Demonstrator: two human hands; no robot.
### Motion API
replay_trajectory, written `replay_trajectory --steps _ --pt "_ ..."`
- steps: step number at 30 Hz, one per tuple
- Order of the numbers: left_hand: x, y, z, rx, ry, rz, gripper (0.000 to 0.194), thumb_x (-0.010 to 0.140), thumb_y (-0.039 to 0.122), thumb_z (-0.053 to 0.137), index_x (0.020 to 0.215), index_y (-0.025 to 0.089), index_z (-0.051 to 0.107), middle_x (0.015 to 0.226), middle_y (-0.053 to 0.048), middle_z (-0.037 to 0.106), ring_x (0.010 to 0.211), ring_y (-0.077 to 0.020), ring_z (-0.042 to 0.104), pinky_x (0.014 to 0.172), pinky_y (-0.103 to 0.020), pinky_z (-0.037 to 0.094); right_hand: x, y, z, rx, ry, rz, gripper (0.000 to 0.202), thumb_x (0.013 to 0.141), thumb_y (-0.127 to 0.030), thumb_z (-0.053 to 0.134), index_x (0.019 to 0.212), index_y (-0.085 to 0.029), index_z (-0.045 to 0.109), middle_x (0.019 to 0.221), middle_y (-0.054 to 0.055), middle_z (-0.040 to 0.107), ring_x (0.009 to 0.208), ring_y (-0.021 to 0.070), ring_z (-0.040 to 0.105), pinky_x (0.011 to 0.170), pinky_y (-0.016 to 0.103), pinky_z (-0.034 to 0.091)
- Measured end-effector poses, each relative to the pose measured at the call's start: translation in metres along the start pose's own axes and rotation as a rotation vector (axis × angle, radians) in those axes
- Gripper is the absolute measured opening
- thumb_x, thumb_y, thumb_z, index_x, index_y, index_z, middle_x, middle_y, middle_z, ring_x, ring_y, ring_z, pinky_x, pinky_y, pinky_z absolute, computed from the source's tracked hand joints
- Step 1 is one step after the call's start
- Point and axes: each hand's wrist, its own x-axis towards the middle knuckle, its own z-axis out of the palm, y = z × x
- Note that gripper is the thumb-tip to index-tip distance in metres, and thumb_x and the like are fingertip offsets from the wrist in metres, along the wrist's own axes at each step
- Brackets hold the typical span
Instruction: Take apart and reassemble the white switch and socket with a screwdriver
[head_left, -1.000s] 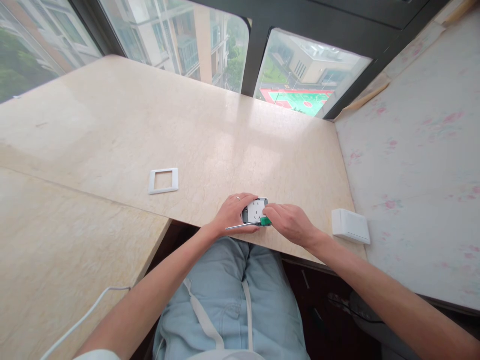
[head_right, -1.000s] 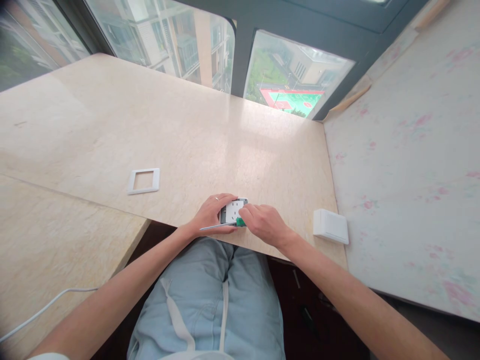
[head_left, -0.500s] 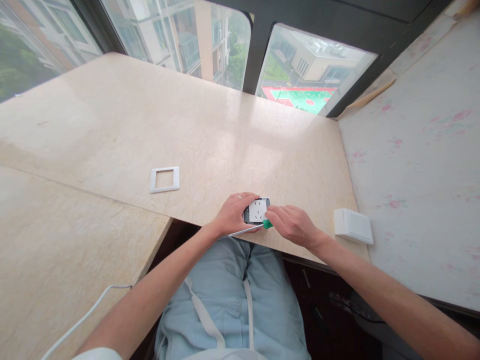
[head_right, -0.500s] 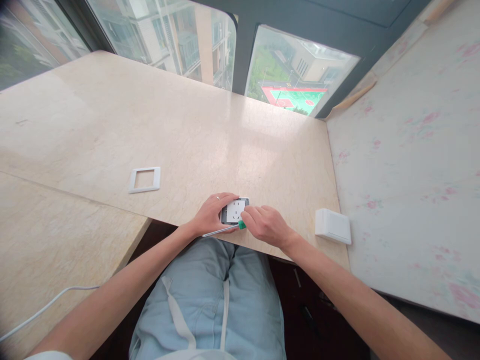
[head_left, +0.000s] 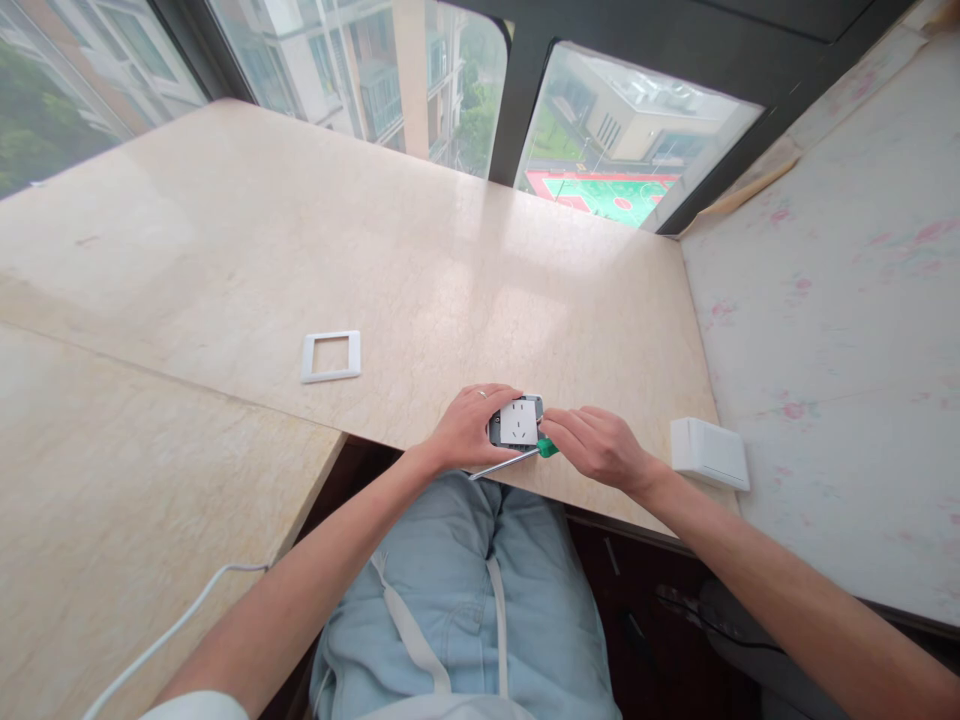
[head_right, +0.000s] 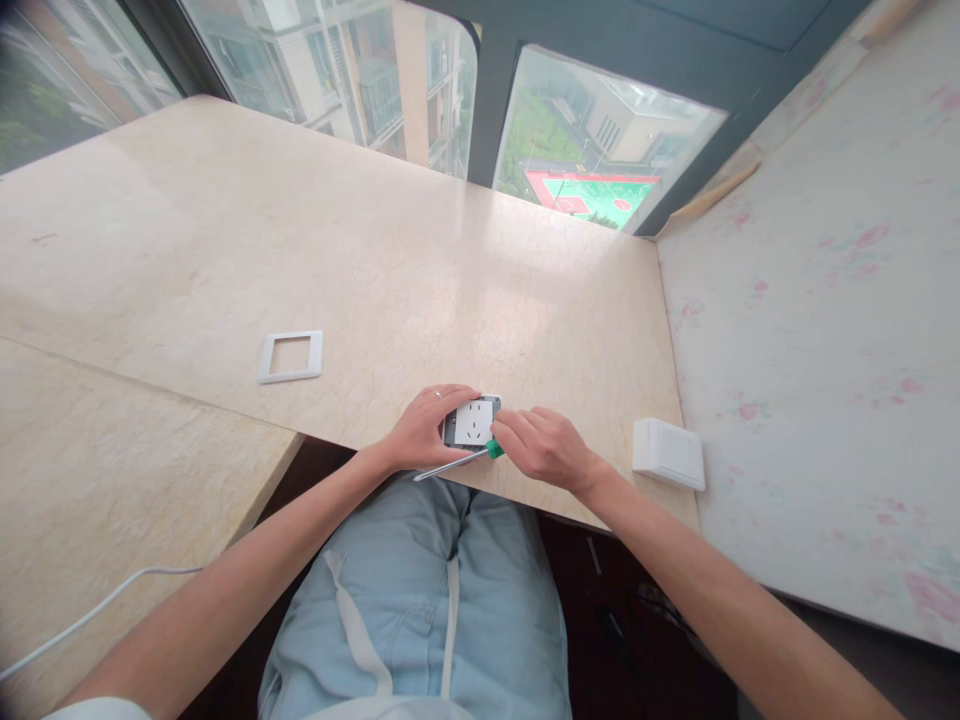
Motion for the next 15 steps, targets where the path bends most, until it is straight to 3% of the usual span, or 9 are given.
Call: replay_trajectory --steps 11,15 --pt "0.0008 0.0008 -0.0006 -0.013 0.002 0.011 0.077 0.069 0.057 0.081 0.133 0.023 0.055 0.136 -0.009 0.063 0.127 -0.0304 0.058 0.109 -0.043 0.04 -0.001 0.007 0.0061 0.12 0.071 -0.024 0.019 0.099 -0.015 0.046 0.096 -0.02 0.064 0.092 0.005 0.075 0.069 0.0139 0.065 0.061 0.028 0.043" --pt "0.0004 -0.0017 0.0008 -0.013 -0.002 0.01 0.076 0.072 0.058 0.079 0.135 0.023 0.054 0.138 -0.01 0.062 0.128 -0.0308 0.057 0.109 -0.043 0.04 -0.0017 0.0056 0.009 0.212 0.105 0.04 0.012 0.095 -0.015 0.051 0.101 -0.021 0.06 0.091 0.005 0.075 0.072 0.0152 0.068 0.06 0.026 0.046"
